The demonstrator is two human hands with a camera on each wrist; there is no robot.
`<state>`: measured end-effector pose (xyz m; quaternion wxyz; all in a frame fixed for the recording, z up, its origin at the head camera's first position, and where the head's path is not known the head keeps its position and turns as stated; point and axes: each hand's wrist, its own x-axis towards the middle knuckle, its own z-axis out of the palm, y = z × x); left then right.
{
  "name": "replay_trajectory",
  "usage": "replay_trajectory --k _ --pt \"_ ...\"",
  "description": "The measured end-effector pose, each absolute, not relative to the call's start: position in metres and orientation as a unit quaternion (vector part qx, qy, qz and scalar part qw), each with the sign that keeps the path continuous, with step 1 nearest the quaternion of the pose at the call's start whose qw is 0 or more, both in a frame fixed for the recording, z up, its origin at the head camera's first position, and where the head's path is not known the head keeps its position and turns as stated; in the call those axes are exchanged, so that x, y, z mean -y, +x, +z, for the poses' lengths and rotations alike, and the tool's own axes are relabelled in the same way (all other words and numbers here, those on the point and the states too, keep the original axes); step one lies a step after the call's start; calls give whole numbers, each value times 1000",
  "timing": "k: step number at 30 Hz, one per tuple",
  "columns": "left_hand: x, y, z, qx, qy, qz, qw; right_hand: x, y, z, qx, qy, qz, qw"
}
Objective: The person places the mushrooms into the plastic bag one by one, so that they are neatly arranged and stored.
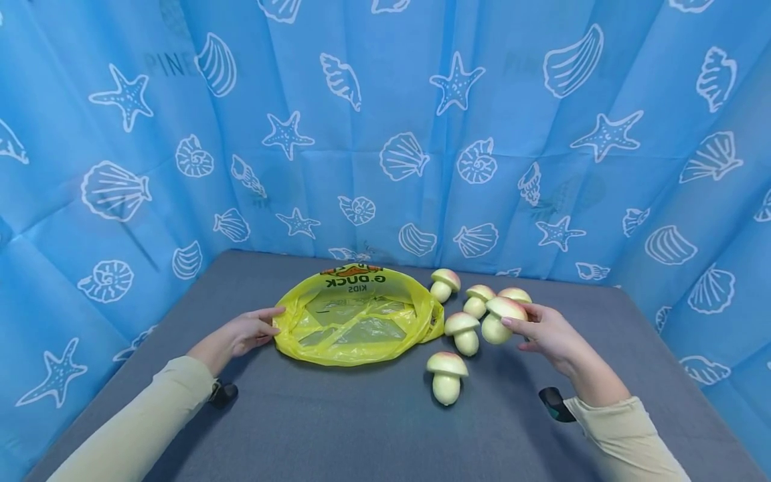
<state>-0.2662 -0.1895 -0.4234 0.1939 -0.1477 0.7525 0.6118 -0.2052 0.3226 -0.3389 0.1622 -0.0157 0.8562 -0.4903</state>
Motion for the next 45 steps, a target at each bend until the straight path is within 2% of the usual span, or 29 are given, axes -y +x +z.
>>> replay_trajectory --k 19,45 --pt "185 -269 -416 -798 -134 565 165 -286 -224 -333 -779 -29 -610 145" --pt "190 -273 -422 -791 -133 571 175 -243 -233 -336 -674 -37 -732 95"
